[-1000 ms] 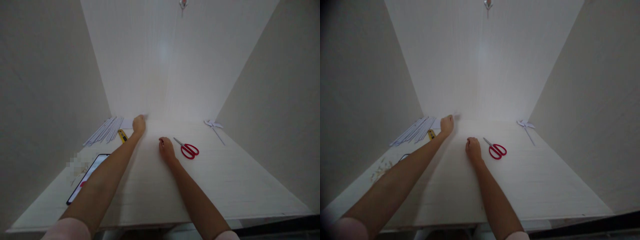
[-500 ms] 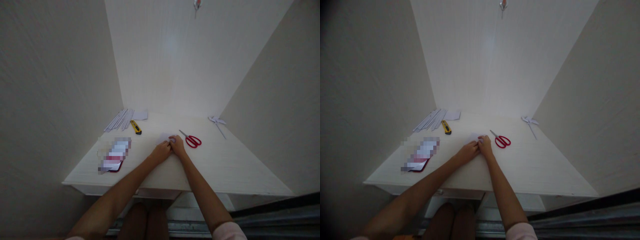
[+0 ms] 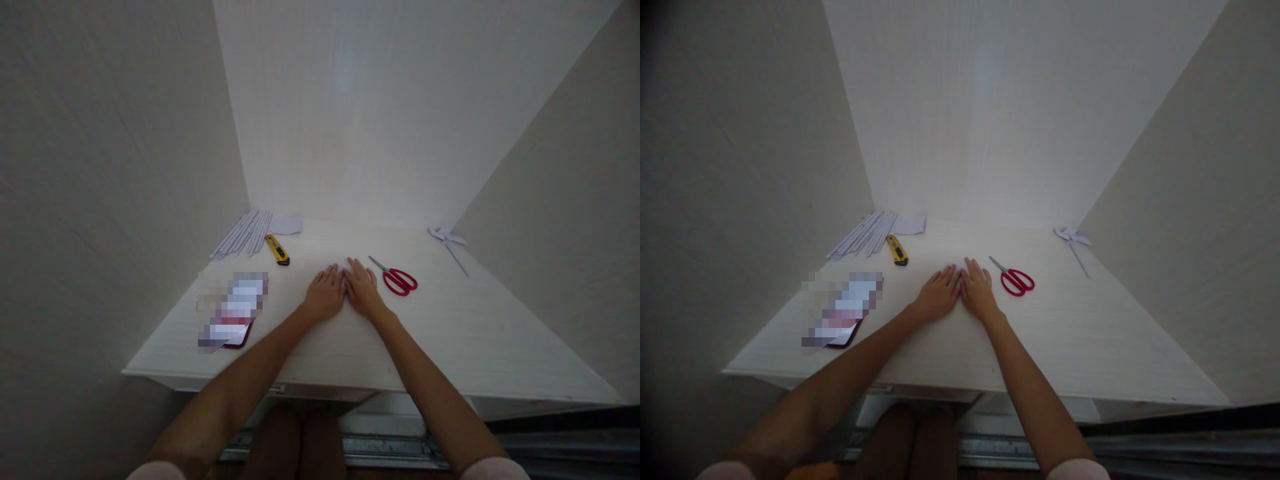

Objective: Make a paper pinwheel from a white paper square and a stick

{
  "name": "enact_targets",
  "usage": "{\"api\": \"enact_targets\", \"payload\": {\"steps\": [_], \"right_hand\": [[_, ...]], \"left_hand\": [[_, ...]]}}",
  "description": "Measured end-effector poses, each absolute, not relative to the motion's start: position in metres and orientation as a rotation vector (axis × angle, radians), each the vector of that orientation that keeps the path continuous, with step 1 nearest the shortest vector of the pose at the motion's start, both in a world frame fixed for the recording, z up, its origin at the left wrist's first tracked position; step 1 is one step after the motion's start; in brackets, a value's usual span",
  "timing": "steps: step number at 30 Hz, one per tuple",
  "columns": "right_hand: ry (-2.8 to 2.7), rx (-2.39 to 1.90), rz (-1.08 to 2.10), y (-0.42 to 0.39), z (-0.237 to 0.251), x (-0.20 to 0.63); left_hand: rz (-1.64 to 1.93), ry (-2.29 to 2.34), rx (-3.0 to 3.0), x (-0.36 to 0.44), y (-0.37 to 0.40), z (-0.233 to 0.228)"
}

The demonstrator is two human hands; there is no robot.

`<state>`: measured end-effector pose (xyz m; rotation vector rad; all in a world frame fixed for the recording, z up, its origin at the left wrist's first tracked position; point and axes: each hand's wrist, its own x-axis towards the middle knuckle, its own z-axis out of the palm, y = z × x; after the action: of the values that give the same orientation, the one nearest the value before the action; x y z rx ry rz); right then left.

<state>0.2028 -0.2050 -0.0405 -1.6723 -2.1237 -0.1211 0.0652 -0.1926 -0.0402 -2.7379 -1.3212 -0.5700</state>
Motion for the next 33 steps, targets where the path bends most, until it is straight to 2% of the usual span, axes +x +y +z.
{"api": "enact_targets", "payload": {"steps": [3,8,17,20,23,25,28,33], "right_hand": [[-2.285,-1.718,-0.015,-0.208,-0.037,0.205],[-2.259,-1.820,0.007,-0.212,-0.032,0.213],[-2.157,-1.900,-0.067,-0.218,-0.026,0.208],[-2.103,-1.929,-0.144,-0.220,-0.025,0.199],[-2.103,-1.944,-0.185,-0.222,-0.026,0.194],[-2.130,-1.950,-0.193,-0.222,-0.028,0.194],[-2.162,-1.955,-0.197,-0.221,-0.031,0.197],[-2.102,-1.969,-0.180,-0.221,-0.032,0.199]], "left_hand": [[-0.498,-1.368,-2.732,0.063,-0.195,-0.035],[-0.449,-1.439,-2.732,0.063,-0.193,-0.034],[-0.586,-1.566,-2.592,0.046,-0.198,-0.030],[-0.828,-1.442,-2.543,0.058,-0.196,-0.017],[-0.970,-1.118,-2.653,0.088,-0.189,-0.012],[-0.890,-1.089,-2.752,0.107,-0.183,-0.017],[-0.547,-1.013,-2.925,0.117,-0.175,-0.028],[-0.527,-1.252,-2.771,0.092,-0.170,-0.038]]}}
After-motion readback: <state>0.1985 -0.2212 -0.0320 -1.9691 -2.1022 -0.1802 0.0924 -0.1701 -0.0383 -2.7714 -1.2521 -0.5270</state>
